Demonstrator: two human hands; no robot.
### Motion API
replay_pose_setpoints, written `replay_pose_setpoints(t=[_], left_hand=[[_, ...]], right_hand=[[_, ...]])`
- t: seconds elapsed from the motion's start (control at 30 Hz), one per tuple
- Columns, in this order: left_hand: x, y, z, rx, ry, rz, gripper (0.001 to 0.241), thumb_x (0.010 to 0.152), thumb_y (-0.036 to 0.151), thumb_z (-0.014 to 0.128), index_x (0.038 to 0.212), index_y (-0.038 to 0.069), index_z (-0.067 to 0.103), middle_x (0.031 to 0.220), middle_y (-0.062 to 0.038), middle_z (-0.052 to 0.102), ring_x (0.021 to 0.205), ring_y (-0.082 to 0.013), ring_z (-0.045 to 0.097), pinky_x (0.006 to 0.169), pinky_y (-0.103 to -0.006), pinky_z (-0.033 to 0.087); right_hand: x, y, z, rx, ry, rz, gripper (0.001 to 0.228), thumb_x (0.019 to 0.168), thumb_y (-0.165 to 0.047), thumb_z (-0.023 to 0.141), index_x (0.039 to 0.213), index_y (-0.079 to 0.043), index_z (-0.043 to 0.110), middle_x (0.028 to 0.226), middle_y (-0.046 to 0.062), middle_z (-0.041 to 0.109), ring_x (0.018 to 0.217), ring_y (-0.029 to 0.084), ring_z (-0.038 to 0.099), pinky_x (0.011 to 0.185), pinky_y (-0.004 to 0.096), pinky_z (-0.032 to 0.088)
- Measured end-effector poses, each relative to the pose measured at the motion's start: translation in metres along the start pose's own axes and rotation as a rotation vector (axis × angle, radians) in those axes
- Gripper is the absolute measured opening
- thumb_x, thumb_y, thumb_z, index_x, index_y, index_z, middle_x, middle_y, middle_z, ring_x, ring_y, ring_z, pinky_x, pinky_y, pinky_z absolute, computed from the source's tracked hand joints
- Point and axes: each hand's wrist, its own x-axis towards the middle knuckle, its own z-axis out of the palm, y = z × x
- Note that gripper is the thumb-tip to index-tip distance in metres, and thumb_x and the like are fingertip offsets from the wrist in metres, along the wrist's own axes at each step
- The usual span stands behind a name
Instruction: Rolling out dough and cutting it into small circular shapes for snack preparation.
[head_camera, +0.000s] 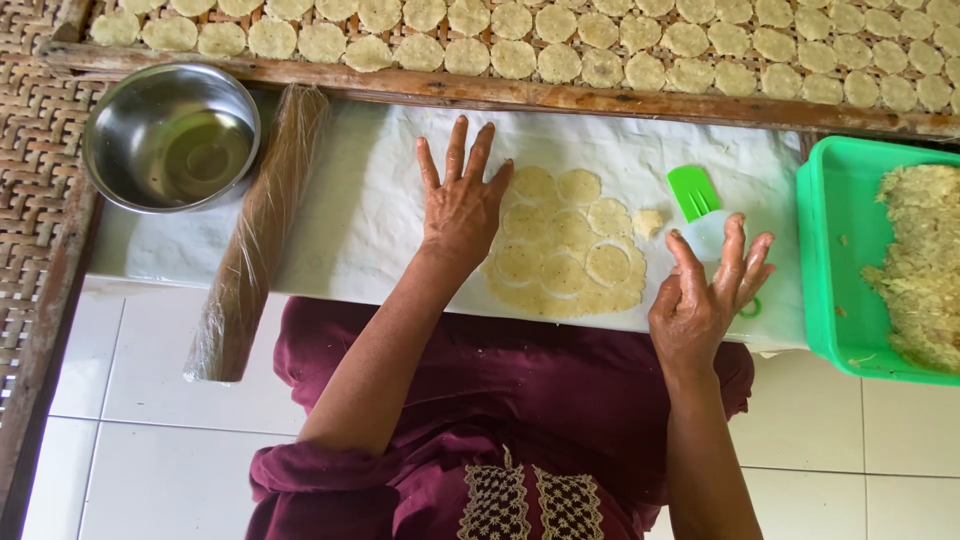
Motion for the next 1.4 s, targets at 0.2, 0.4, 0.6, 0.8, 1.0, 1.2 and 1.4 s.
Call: replay_pose_setpoints(t=[0.2, 0.4, 0.6, 0.8, 1.0, 1.2, 1.4], left_hand=[[-0.011, 0.001, -0.01, 0.061, -0.088, 0.038, 0.053, 0.088, 0.006, 0.06, 0.138, 0.023, 0.065, 0.166, -0.015, 0.023, 0.156, -0.0396, 0.002, 0.118, -0.0744, -0.002], [-0.022, 0.004, -0.036, -0.151, -0.095, -0.067, 0.042, 0.085, 0.01, 0.063, 0.123, 0.024, 0.074, 0.159, -0.014, 0.032, 0.155, -0.0358, 0.01, 0.117, -0.0731, -0.002], [-0.017, 0.001, -0.014, -0.239, 0.116, -0.193, 0.015, 0.096, 0.029, 0.072, 0.107, 0.021, 0.079, 0.149, -0.011, 0.045, 0.152, -0.0341, 0.023, 0.119, -0.0739, 0.004], [-0.01, 0.01, -0.011, -0.201, 0.176, -0.24, 0.017, 0.087, 0.028, 0.078, 0.099, 0.016, 0.074, 0.145, -0.012, 0.046, 0.151, -0.0347, 0.023, 0.118, -0.0743, 0.004], [-0.006, 0.014, -0.013, -0.233, 0.147, -0.258, 0.023, 0.08, 0.029, 0.081, 0.096, 0.014, 0.074, 0.145, -0.016, 0.041, 0.15, -0.0385, 0.018, 0.113, -0.0786, 0.002], [0.002, 0.009, -0.002, -0.231, 0.173, -0.268, 0.011, 0.083, 0.021, 0.076, 0.087, 0.011, 0.071, 0.143, -0.014, 0.045, 0.151, -0.0371, 0.022, 0.114, -0.0797, 0.002], [-0.01, -0.01, -0.009, -0.102, 0.294, -0.228, 0.008, 0.087, 0.016, 0.073, 0.088, 0.009, 0.069, 0.14, -0.015, 0.049, 0.149, -0.0379, 0.028, 0.114, -0.0797, 0.003]], right_hand=[[0.001, -0.004, -0.001, 0.03, -0.014, 0.018, 0.045, 0.098, 0.005, 0.058, 0.133, -0.019, 0.075, 0.173, 0.021, 0.032, 0.163, 0.051, 0.011, 0.129, 0.074, 0.009], [0.003, -0.007, -0.003, 0.058, -0.014, 0.036, 0.044, 0.099, 0.004, 0.06, 0.133, -0.019, 0.074, 0.172, 0.019, 0.034, 0.163, 0.05, 0.013, 0.129, 0.074, 0.011], [0.002, -0.003, 0.002, 0.074, -0.013, 0.035, 0.044, 0.101, 0.005, 0.059, 0.136, -0.018, 0.072, 0.172, 0.017, 0.036, 0.164, 0.048, 0.015, 0.131, 0.072, 0.013], [0.003, -0.005, 0.0, 0.079, -0.015, 0.04, 0.043, 0.1, 0.005, 0.06, 0.135, -0.017, 0.072, 0.17, 0.017, 0.038, 0.163, 0.048, 0.017, 0.13, 0.072, 0.014], [0.003, -0.004, 0.002, 0.089, -0.02, 0.034, 0.043, 0.099, 0.005, 0.06, 0.134, -0.017, 0.072, 0.169, 0.016, 0.04, 0.163, 0.047, 0.019, 0.131, 0.071, 0.014], [0.005, -0.002, 0.003, 0.093, -0.017, 0.032, 0.043, 0.098, 0.005, 0.06, 0.133, -0.017, 0.071, 0.168, 0.016, 0.041, 0.163, 0.047, 0.02, 0.131, 0.07, 0.015], [0.005, -0.005, 0.002, 0.107, -0.028, 0.05, 0.043, 0.098, 0.005, 0.061, 0.133, -0.018, 0.071, 0.167, 0.014, 0.043, 0.162, 0.047, 0.023, 0.132, 0.068, 0.017]])
